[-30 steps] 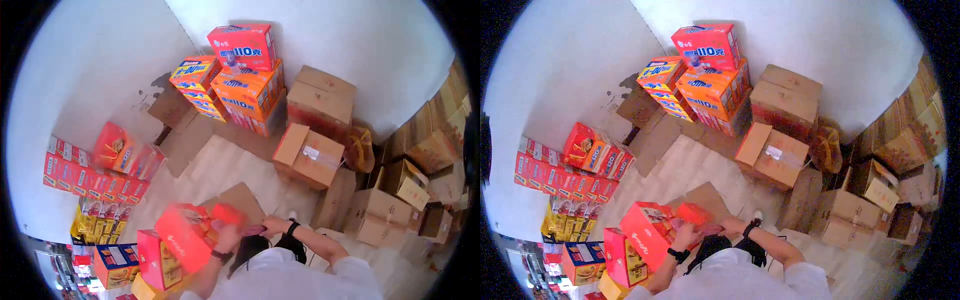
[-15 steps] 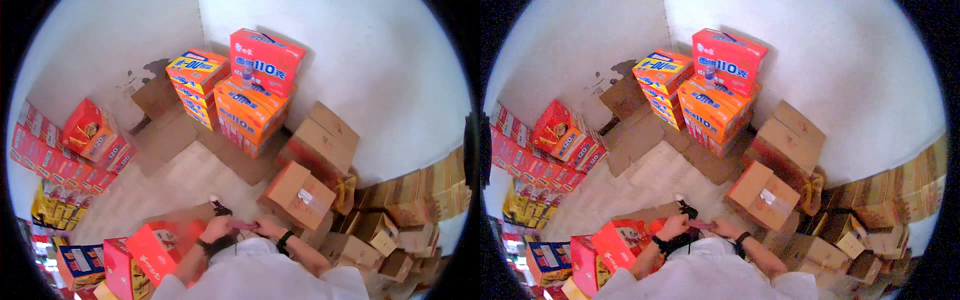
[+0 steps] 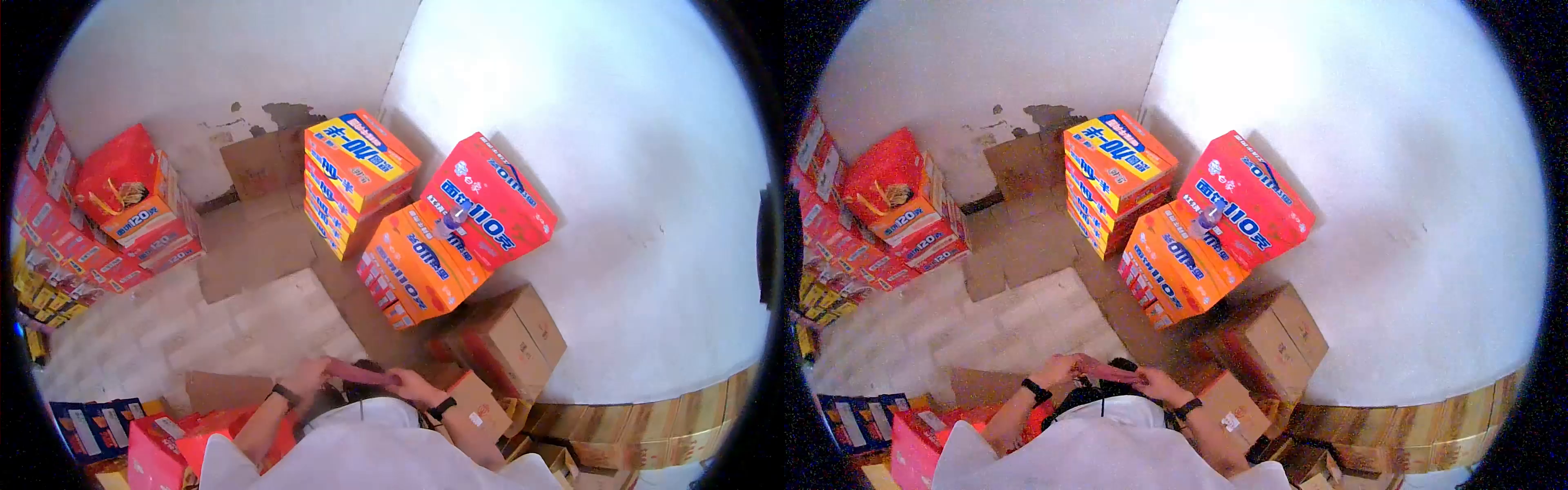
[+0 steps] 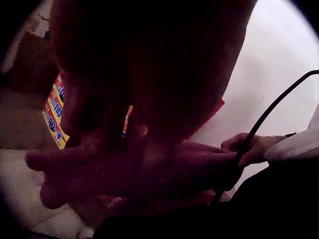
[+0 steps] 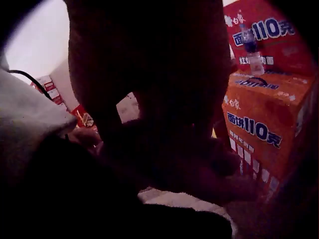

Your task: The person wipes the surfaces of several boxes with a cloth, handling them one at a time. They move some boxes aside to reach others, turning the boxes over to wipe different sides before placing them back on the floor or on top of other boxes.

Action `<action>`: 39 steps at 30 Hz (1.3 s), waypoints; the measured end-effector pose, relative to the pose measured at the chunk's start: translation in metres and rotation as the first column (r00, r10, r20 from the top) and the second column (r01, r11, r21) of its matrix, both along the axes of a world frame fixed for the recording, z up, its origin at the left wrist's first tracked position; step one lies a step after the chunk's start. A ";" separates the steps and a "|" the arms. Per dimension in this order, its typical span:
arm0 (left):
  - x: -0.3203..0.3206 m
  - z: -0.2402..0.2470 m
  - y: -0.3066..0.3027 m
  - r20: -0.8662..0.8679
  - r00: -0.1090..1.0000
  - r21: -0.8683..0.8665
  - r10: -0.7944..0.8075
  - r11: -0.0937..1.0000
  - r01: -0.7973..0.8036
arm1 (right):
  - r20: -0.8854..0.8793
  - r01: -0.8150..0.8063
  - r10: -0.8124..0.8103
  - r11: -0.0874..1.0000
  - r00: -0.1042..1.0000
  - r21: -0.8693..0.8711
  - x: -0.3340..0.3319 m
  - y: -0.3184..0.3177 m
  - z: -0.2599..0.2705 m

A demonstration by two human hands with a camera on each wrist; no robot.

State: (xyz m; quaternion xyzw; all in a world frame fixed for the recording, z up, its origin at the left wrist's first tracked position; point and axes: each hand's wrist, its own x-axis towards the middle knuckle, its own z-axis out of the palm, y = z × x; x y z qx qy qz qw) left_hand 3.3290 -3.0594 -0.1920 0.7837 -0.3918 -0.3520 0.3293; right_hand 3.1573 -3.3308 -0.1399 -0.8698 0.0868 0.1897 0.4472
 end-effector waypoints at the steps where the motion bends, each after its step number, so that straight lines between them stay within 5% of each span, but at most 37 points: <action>1: 0.012 -0.016 0.000 0.009 1.000 0.005 0.009 1.000 -0.009 | -0.011 -0.002 0.002 1.000 1.000 0.005 0.010 -0.006 -0.005; 3: 0.042 -0.030 -0.003 0.035 0.999 0.030 0.014 0.999 -0.015 | -0.039 0.032 -0.029 0.997 0.999 0.073 0.034 -0.015 -0.026; 5: 0.073 -0.029 -0.012 -0.410 0.846 0.085 0.342 0.937 -0.338 | -0.081 0.232 -0.225 0.968 0.971 0.098 0.068 -0.025 -0.060; 6: 0.094 -0.012 -0.026 -0.147 0.917 0.049 0.370 0.929 -0.366 | -0.179 0.308 -0.273 0.928 0.945 0.210 0.091 -0.036 -0.083; 9: 0.176 -0.028 -0.065 -0.026 0.909 -0.006 0.415 0.910 -0.415 | 0.012 0.078 -0.077 0.996 0.997 -0.054 0.200 -0.075 -0.082; 10: 0.212 -0.027 -0.080 0.024 0.908 -0.029 0.418 0.908 -0.418 | -0.036 0.126 -0.125 0.992 0.992 0.014 0.238 -0.093 -0.075; 11: 0.249 0.009 -0.105 -0.085 0.881 0.168 0.465 0.879 -0.447 | 0.116 0.085 -0.074 0.992 0.990 -0.090 0.278 -0.118 -0.085; 12: 0.284 0.015 -0.125 -0.021 0.889 -0.001 0.457 0.890 -0.457 | 0.134 0.105 -0.090 0.988 0.987 -0.115 0.319 -0.146 -0.059; 13: 0.321 0.022 -0.145 0.078 0.900 -0.103 0.428 0.902 -0.420 | 0.382 0.245 -0.151 0.946 0.912 -0.210 0.354 -0.165 -0.021; 14: 0.358 0.032 -0.166 0.168 0.905 -0.201 0.391 0.912 -0.357 | 0.289 0.288 -0.259 0.956 0.922 -0.060 0.385 -0.189 -0.007; 16: 0.417 0.100 -0.223 0.317 0.871 -0.344 0.375 0.901 -0.263 | 0.464 0.387 -0.300 0.917 0.833 -0.101 0.443 -0.230 0.040; 17: 0.450 0.113 -0.247 0.391 0.839 -0.373 0.379 0.898 -0.232 | 0.523 0.431 -0.293 0.888 0.800 -0.162 0.465 -0.247 0.046; 19: 0.502 0.133 -0.287 0.470 0.783 -0.410 0.408 0.886 -0.216 | 0.782 0.622 -0.268 0.760 0.563 -0.187 0.500 -0.268 0.059; 22: 0.545 0.153 -0.340 0.567 0.717 -0.396 0.405 0.898 -0.195 | 0.807 0.678 -0.260 0.702 0.530 -0.219 0.532 -0.284 0.056; 23: 0.553 0.152 -0.349 0.639 0.658 -0.392 0.398 0.905 -0.167 | 0.796 0.678 -0.277 0.704 0.538 -0.213 0.537 -0.283 0.046; 25: 0.578 0.111 -0.351 0.578 0.733 -0.329 0.358 0.925 -0.192 | 0.771 0.667 -0.263 0.696 0.580 -0.265 0.544 -0.278 0.012; 26: 0.582 0.093 -0.351 0.684 0.700 -0.143 0.206 0.979 -0.148 | 0.762 0.674 -0.279 0.690 0.585 -0.265 0.540 -0.272 -0.004; 27: 0.586 0.071 -0.352 0.755 0.655 0.049 0.034 0.993 -0.108 | 0.651 0.598 -0.249 0.700 0.717 -0.391 0.532 -0.264 -0.024; 28: 0.585 0.044 -0.345 0.592 0.780 0.016 0.200 0.966 -0.259 | 0.514 0.498 -0.220 0.708 0.829 -0.500 0.525 -0.259 -0.040; 29: 0.587 0.022 -0.337 0.579 0.796 0.036 0.174 0.971 -0.238 | 0.494 0.503 -0.245 0.705 0.834 -0.500 0.518 -0.257 -0.052; 31: 0.595 -0.009 -0.331 0.298 0.941 0.146 0.160 0.967 -0.211 | 0.061 0.387 -0.388 0.871 0.920 -0.303 0.504 -0.253 -0.076; 32: 0.597 -0.014 -0.338 0.277 0.951 0.156 0.133 0.971 -0.182 | 0.254 0.522 -0.461 0.801 0.850 -0.293 0.495 -0.246 -0.096; 34: 0.598 -0.012 -0.355 0.454 0.891 0.169 -0.006 0.982 -0.080 | 0.232 0.585 -0.538 0.763 0.811 -0.275 0.500 -0.247 -0.097; 38: 0.623 -0.011 -0.397 0.478 0.869 0.173 -0.130 0.984 0.053 | 0.247 0.695 -0.650 0.684 0.719 -0.222 0.542 -0.247 -0.077; 39: 0.633 -0.030 -0.402 0.598 0.776 0.127 -0.200 0.980 0.155 | 0.240 0.712 -0.670 0.662 0.702 -0.233 0.556 -0.246 -0.073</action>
